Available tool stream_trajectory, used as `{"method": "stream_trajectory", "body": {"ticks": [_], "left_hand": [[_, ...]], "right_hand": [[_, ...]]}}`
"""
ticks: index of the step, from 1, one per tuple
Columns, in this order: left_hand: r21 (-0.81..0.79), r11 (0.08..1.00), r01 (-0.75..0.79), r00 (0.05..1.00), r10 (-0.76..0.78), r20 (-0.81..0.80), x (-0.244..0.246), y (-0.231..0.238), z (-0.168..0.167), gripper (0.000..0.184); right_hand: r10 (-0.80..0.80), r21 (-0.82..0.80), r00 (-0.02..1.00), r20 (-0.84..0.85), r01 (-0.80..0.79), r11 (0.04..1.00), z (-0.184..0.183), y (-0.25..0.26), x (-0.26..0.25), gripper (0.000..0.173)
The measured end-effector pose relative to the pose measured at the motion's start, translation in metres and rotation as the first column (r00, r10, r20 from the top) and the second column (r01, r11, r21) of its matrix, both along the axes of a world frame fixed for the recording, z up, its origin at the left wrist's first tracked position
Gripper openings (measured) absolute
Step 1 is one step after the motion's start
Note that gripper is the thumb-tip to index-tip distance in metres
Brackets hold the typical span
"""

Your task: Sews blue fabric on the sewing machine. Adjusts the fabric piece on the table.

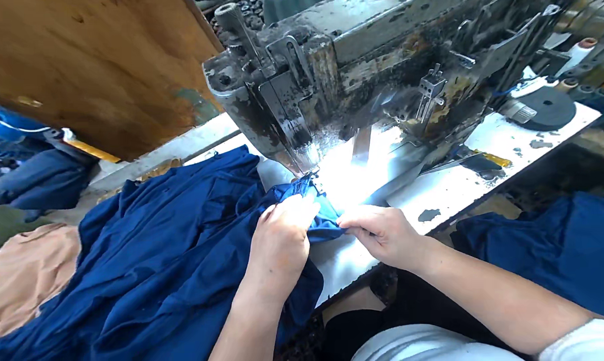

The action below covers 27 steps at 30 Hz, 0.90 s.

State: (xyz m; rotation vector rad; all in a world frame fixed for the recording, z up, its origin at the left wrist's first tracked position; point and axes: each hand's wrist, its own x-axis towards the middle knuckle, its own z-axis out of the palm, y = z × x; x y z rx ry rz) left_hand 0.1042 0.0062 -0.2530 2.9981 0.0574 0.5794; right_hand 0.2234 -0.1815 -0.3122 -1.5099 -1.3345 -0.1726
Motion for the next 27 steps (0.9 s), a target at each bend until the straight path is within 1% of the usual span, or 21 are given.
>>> {"method": "stream_trajectory", "body": {"ticks": [6,8,10,11,13,14,16,17,19,20,21,22,23,25,27], "left_hand": [[-0.017,0.999,0.037,0.997,-0.036,0.072,0.011,0.013,0.0,0.034],[-0.032,0.998,0.055,0.998,-0.054,0.038,0.009,0.016,0.005,0.034],[-0.036,0.997,0.067,0.997,-0.068,-0.037,0.004,0.022,0.016,0.033],[-0.03,0.997,0.076,0.995,-0.077,-0.058,0.001,0.025,0.022,0.035],[-0.004,0.996,0.094,0.992,-0.094,-0.079,-0.009,0.035,0.032,0.051],[0.026,0.994,0.102,0.992,-0.1,-0.083,-0.013,0.041,0.034,0.052],[0.05,0.988,0.149,0.987,-0.145,-0.075,-0.019,0.046,0.042,0.04],[0.014,0.982,0.188,0.981,-0.187,-0.058,-0.022,0.039,0.05,0.037],[-0.143,0.943,0.301,0.953,-0.303,0.013,-0.023,0.017,0.064,0.033],[-0.226,0.903,0.365,0.931,-0.362,0.057,-0.021,0.01,0.064,0.03],[-0.271,0.868,0.415,0.909,-0.406,0.094,-0.016,0.005,0.06,0.026],[-0.278,0.856,0.436,0.899,-0.427,0.094,-0.011,0.002,0.051,0.025],[-0.24,0.875,0.42,0.905,-0.422,0.046,-0.007,0.003,0.041,0.027],[-0.066,0.934,0.352,0.932,-0.356,-0.068,-0.005,0.009,0.017,0.039],[0.057,0.947,0.317,0.948,-0.317,-0.01,-0.008,0.01,0.0,0.034]], "right_hand": [[0.001,-0.043,0.997,-0.081,-0.005,0.999,0.006,0.008,0.004,0.02],[-0.005,-0.066,0.995,-0.103,-0.002,0.998,0.01,0.009,0.005,0.021],[-0.033,-0.11,0.992,-0.121,0.02,0.994,0.015,0.011,0.007,0.023],[-0.05,-0.141,0.99,-0.131,0.031,0.989,0.017,0.013,0.008,0.024],[-0.072,-0.213,0.985,-0.158,0.037,0.976,0.024,0.015,0.01,0.026],[-0.077,-0.257,0.984,-0.162,0.033,0.966,0.028,0.015,0.011,0.027],[-0.081,-0.337,0.986,-0.146,0.027,0.941,0.036,0.017,0.011,0.028],[-0.076,-0.385,0.987,-0.14,0.016,0.923,0.042,0.017,0.012,0.028],[-0.032,-0.442,0.989,-0.143,-0.035,0.897,0.054,0.017,0.011,0.027],[0.004,-0.416,0.992,-0.123,-0.055,0.908,0.055,0.017,0.008,0.025],[0.04,-0.356,0.996,-0.078,-0.065,0.932,0.052,0.016,0.004,0.022],[0.082,-0.284,0.996,-0.034,-0.088,0.955,0.048,0.013,-0.001,0.02],[0.111,-0.226,0.994,0.007,-0.107,0.968,0.044,0.007,-0.006,0.018],[0.102,-0.166,0.993,0.059,-0.091,0.982,0.03,-0.01,-0.011,0.016],[0.067,-0.127,0.997,0.048,-0.06,0.99,0.015,-0.026,-0.008,0.017]]}}
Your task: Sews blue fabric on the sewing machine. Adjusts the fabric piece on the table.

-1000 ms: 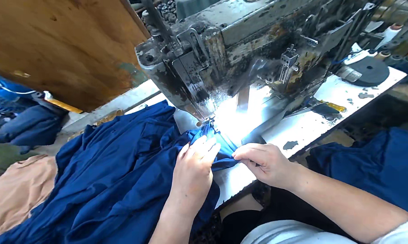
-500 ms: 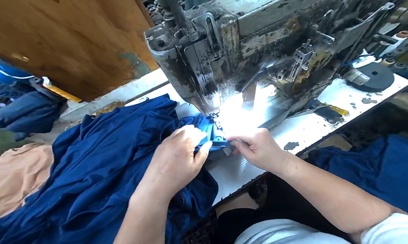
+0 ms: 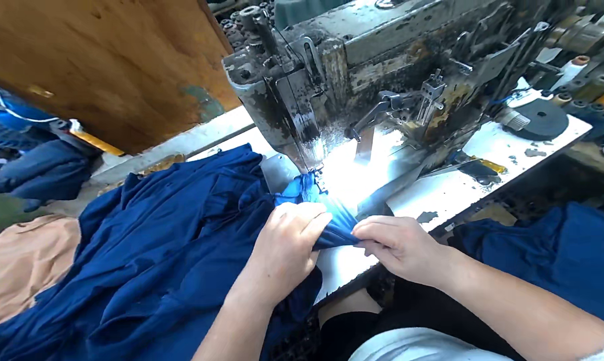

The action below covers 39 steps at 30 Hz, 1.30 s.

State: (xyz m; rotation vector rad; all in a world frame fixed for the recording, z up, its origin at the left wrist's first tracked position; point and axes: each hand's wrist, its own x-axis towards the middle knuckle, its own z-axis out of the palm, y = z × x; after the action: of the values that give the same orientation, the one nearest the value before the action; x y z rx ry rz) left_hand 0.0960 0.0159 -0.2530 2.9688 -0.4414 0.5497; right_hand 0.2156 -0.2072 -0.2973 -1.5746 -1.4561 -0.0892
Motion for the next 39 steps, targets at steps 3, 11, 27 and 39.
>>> {"method": "stream_trajectory", "body": {"ticks": [3,11,27,39], "left_hand": [[0.024,0.999,-0.041,0.995,0.039,0.094,-0.006,-0.009,-0.006,0.033],[0.045,0.994,-0.095,0.994,0.092,0.052,0.008,-0.001,0.004,0.033],[-0.27,0.944,-0.189,0.962,0.234,0.145,-0.019,-0.016,0.032,0.035],[-0.321,0.635,-0.703,0.644,0.759,0.095,0.071,-0.014,-0.012,0.066]], "right_hand": [[-0.018,0.024,1.0,-0.02,0.018,1.0,-0.009,-0.006,-0.001,0.017],[-0.048,0.037,0.999,-0.024,0.049,0.998,-0.009,0.011,0.001,0.02],[-0.093,0.273,0.989,-0.118,0.122,0.954,0.036,-0.078,0.049,0.022],[-0.563,-0.168,0.368,-0.74,0.709,0.685,0.17,-0.08,0.245,0.03]]}}
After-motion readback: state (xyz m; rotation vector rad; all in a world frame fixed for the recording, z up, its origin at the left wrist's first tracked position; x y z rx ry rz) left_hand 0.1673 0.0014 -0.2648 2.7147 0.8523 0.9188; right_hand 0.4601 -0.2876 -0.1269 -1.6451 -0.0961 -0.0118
